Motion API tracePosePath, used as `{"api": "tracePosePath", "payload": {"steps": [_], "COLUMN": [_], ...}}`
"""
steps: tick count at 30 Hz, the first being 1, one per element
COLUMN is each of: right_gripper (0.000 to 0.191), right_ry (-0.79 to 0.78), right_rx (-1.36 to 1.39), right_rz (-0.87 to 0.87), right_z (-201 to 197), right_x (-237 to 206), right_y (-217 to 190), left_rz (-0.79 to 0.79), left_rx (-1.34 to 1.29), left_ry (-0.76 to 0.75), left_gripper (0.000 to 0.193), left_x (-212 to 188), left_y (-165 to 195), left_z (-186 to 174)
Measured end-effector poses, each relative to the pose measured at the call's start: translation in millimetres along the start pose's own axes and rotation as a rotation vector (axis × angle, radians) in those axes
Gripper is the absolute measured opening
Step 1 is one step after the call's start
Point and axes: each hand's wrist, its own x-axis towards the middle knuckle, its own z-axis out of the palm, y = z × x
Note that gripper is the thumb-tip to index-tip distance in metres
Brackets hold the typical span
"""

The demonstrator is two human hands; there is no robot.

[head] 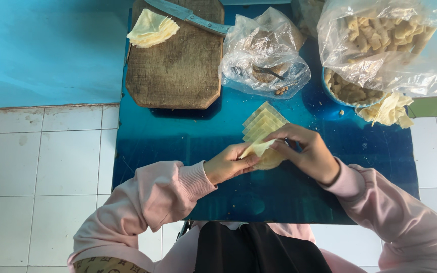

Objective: The person spoons brown filling from a plastic bag onto triangular pastry wrappers on a blue table, folds each wrapper over the filling by hand, and stacks the folded pastries on the table. A knife and a stack of unused wrappers sit on a wooden cutting board beside the work area.

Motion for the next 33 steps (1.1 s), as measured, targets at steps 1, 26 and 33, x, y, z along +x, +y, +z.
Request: {"api": "tracePosePath", "payload": {"steps": [1,26,33], "right_gripper": [0.021,0.037,0.039], "right_ry": [-0.004,-0.002,-0.07], "right_rx": [0.076,-0.702,-0.611], "right_rz": [-0.009,-0.668,-0.633], "right_z": [-3,9,10], "right_x": [0,-16,-18], "right_y": [3,-44,-41], "left_rz": [-0.008,-0.311,-0.325], "left_rx": [0.02,0.115,0.131], "left_ry": [-0.005,-0.651,-0.655], "left_gripper": [0.044,0.057,0.059], "left_x": [-1,-25,-22], "left_y": [0,14,10], "left_z": [1,32,30]}}
